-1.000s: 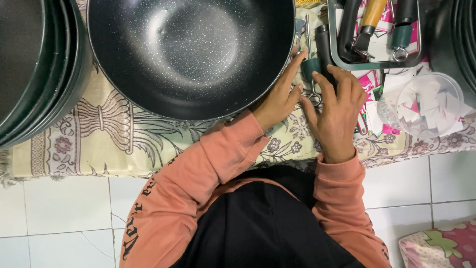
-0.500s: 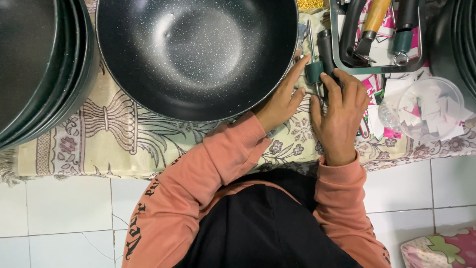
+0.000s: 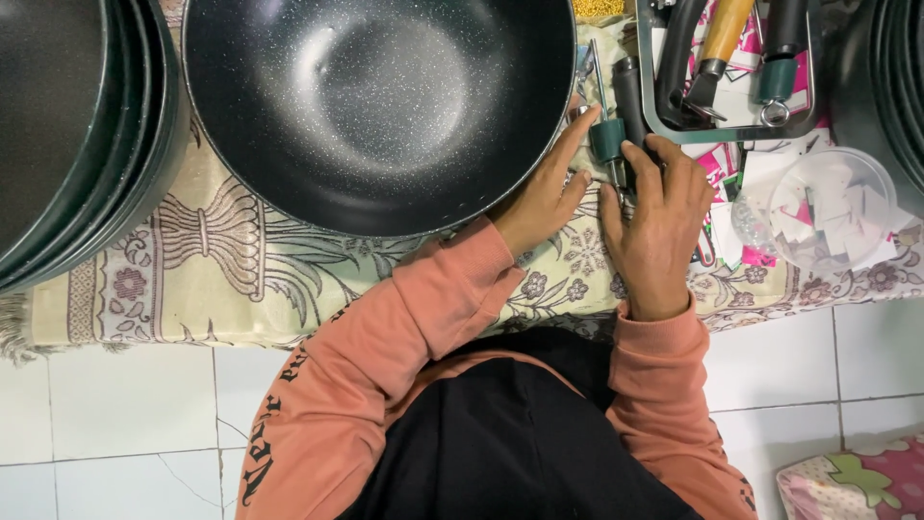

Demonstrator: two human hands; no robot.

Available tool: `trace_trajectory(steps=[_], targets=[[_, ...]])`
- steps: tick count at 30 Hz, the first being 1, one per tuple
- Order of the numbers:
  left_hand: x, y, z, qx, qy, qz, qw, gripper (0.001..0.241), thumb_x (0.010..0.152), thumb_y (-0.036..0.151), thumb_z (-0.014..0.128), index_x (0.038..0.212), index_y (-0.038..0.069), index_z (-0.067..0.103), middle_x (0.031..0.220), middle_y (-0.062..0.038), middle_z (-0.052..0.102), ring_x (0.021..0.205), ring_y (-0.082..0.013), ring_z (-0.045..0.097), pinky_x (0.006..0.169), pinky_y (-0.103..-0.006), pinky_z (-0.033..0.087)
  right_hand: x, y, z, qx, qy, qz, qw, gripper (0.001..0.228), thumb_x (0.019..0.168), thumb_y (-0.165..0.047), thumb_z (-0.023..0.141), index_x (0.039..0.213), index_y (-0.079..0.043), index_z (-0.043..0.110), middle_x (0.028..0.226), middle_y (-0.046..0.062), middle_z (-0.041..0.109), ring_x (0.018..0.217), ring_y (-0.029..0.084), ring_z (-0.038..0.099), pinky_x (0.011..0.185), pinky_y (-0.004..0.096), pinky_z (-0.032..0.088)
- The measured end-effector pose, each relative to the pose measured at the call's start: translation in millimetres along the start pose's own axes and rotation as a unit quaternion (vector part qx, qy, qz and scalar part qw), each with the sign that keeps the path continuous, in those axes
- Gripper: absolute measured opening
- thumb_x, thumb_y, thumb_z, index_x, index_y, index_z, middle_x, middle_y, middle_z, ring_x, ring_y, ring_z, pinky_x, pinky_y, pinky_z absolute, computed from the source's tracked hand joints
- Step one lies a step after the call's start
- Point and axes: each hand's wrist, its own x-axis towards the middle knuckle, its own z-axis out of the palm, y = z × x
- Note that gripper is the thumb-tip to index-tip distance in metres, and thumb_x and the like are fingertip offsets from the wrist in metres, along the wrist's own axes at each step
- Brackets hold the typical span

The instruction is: Assembling a handle onto a wok by screwing a bracket into place and sliding the handle over it.

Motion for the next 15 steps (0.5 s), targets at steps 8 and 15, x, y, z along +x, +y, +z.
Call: trace_trajectory(steps=[8, 15], targets=[[0, 2, 0, -0.009, -0.003, -0.003, 1.000, 0.071, 0.101, -0.007, 0.044, 0.167, 0.009, 0.021, 0.171, -0.017, 0.025, 0.162, -0.0335, 0.021, 0.136, -0.0520, 0.018, 2, -2, 0, -0.006, -0.004, -0.014, 1.000, 0.043, 0.097, -0.010, 0.076, 0.139, -0.011, 0.067, 0.135, 0.013, 0.060, 0.119, 0.036, 0.057, 0.097, 0.047, 0.039], [3, 28, -13, 0.021, -0.019, -0.010, 1.000, 0.072, 0.101, -0.007, 0.046, 0.166, 0.009, 0.020, 0.170, -0.021, 0.026, 0.161, -0.0369, 0.021, 0.135, -0.0547, 0.019, 1, 1, 0, -0.022, 0.006, -0.026, 0.999, 0.037, 0.099, -0.012, 0.074, 0.135, -0.016, 0.071, 0.135, 0.012, 0.062, 0.120, 0.036, 0.059, 0.096, 0.047, 0.040]])
